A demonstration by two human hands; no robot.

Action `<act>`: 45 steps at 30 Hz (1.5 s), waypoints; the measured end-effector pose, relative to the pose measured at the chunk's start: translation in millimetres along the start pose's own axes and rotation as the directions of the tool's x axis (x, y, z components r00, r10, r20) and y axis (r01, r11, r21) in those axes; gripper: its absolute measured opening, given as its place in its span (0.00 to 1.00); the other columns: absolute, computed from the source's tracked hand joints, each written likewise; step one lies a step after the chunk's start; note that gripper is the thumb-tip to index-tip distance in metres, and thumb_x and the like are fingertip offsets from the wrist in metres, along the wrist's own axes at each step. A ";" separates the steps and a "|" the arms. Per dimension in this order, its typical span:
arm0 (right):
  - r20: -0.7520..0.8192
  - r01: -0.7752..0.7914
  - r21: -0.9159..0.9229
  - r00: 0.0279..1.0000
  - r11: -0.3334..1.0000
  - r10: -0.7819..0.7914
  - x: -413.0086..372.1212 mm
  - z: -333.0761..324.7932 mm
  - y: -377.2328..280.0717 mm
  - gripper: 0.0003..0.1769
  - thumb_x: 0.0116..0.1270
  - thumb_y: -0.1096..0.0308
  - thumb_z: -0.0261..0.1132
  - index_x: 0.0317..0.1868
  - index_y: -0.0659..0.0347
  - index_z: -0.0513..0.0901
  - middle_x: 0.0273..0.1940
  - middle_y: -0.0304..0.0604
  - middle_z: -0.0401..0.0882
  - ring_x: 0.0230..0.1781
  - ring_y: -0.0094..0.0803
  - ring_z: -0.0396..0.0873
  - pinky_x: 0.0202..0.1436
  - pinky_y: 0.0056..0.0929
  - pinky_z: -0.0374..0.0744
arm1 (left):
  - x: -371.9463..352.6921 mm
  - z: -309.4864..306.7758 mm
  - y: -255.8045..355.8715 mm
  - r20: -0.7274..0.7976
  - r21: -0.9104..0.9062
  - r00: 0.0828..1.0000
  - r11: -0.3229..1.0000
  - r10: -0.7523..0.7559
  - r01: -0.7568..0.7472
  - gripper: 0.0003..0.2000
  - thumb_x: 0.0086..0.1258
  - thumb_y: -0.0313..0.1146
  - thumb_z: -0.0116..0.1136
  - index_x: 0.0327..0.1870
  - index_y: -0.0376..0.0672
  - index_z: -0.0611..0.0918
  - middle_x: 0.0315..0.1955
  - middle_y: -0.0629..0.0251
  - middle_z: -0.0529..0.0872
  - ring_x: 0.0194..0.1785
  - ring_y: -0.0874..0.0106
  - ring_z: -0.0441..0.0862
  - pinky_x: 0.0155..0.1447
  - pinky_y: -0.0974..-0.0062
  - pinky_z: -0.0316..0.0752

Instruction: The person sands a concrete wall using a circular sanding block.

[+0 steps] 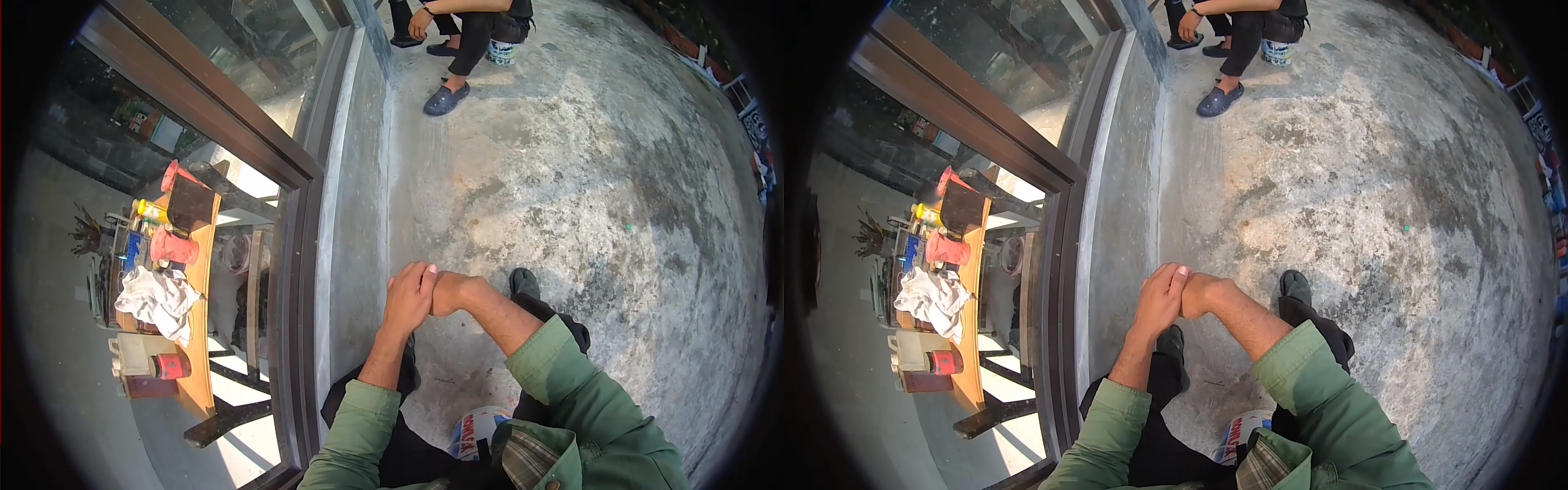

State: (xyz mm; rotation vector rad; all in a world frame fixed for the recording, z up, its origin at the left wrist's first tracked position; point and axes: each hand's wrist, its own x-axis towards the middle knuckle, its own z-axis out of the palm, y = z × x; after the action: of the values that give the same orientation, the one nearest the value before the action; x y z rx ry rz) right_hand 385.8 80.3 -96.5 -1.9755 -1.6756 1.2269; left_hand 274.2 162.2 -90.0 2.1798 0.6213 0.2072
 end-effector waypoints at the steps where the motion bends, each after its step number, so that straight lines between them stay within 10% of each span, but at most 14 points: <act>1: 0.006 -0.014 0.001 1.000 1.000 0.014 0.5 -0.3 -0.2 0.11 0.64 0.70 0.61 0.41 0.67 0.86 0.44 0.60 0.87 0.47 0.53 0.85 0.52 0.46 0.81 | -0.1 -0.5 0.5 0.002 0.001 1.000 1.000 0.004 -0.004 0.17 0.82 0.44 0.46 0.43 0.39 0.82 0.42 0.54 0.85 0.51 0.53 0.81 0.56 0.56 0.68; 45: 0.067 -0.060 -0.002 0.996 0.998 0.060 1.5 -9.4 -12.5 0.18 0.70 0.60 0.60 0.49 0.64 0.87 0.54 0.57 0.86 0.58 0.49 0.82 0.63 0.42 0.79 | 1.3 -4.7 -2.8 -0.022 -0.001 0.999 0.999 0.049 -0.049 0.16 0.82 0.42 0.47 0.43 0.38 0.82 0.40 0.51 0.84 0.46 0.50 0.82 0.52 0.56 0.73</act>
State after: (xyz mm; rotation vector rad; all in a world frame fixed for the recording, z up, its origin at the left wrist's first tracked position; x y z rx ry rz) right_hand 384.3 88.2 -83.0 -2.0193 -1.6583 1.3281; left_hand 272.7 167.6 -89.2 2.1957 0.5801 0.2582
